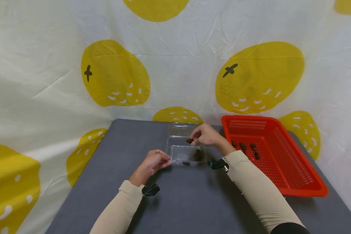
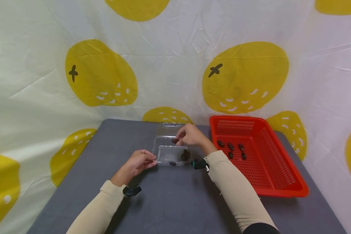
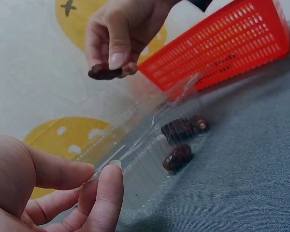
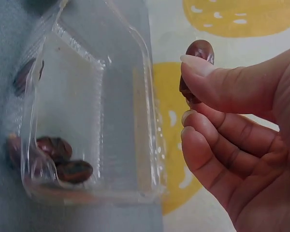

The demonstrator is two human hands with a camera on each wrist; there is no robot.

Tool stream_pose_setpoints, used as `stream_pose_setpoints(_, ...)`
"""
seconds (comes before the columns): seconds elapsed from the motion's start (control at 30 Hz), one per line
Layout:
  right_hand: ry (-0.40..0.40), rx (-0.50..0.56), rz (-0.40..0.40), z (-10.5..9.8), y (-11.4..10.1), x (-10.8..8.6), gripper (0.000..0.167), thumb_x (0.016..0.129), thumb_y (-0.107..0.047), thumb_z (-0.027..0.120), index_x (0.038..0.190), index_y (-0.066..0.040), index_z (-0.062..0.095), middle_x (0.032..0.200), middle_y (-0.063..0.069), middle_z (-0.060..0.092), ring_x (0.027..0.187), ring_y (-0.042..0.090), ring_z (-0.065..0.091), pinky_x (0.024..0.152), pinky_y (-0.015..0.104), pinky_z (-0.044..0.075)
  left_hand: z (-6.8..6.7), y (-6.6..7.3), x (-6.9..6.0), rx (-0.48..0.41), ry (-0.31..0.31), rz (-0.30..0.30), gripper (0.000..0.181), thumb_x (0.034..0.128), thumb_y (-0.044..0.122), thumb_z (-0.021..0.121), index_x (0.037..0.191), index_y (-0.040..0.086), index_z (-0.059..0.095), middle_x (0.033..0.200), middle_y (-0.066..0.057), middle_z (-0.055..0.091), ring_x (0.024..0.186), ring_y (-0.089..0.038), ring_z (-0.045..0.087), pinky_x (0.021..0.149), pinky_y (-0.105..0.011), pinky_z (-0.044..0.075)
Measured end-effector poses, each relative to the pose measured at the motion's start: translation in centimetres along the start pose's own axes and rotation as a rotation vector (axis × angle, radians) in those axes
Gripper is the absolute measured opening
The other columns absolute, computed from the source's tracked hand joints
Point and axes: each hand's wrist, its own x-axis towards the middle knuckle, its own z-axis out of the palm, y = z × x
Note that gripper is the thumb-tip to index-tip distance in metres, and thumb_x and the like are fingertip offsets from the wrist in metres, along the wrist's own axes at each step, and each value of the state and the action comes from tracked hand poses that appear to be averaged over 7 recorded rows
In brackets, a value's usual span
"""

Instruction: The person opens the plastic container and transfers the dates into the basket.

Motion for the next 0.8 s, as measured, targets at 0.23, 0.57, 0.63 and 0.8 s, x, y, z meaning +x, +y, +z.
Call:
stream_pose_setpoints(0.23,0.032,-0.023,-0.015,-1.4,0.8,-1.1,0.011,0.082,-0.008,0.086,0.090,-0.005,0.079,0.080,0.006,0.075,0.073,0.015,0.064,0.068,0.028,0.055,0.0,-0.2,0.2,0.004,0.011,0.013,0.017,0.0928,-0.008,0.069,0.085,0.005,0.060,0.079,-0.007,0.064,0.065,-0.014,0.069,0.064,-0.023,0.064)
stream_pose_setpoints(0.57,0.093,-0.030,0.015,-3.9,1.9,-3.4,0.011,0.084,-0.006,0.084,0.093,-0.005,0.079,0.084,0.008,0.075,0.077,0.019,0.062,0.067,0.030,0.053,0.2,-0.2,0.3,-0.016,0.001,0.019,0.020,0.0921,-0.010,0.068,0.083,0.005,0.059,0.077,-0.006,0.064,0.063,-0.013,0.069,0.063,-0.023,0.063)
stream_pose_setpoints(0.63,0.100,-0.042,0.019,-4.3,2.1,-4.0,0.012,0.084,-0.006,0.084,0.094,-0.005,0.079,0.085,0.009,0.076,0.078,0.020,0.064,0.068,0.031,0.054,0.2,-0.1,0.3,-0.010,0.000,0.015,0.019,0.0923,-0.010,0.068,0.084,0.005,0.059,0.077,-0.006,0.065,0.064,-0.013,0.069,0.063,-0.023,0.064)
stream_pose_setpoints(0.8,0.127,-0.058,0.041,-5.5,2.6,-5.3,0.015,0.085,-0.009,0.084,0.098,-0.005,0.079,0.090,0.009,0.076,0.081,0.021,0.066,0.070,0.032,0.055,0.2,-0.1,0.2,-0.005,0.000,0.018,0.019,0.0924,-0.010,0.068,0.083,0.005,0.059,0.077,-0.006,0.064,0.064,-0.013,0.069,0.064,-0.023,0.063)
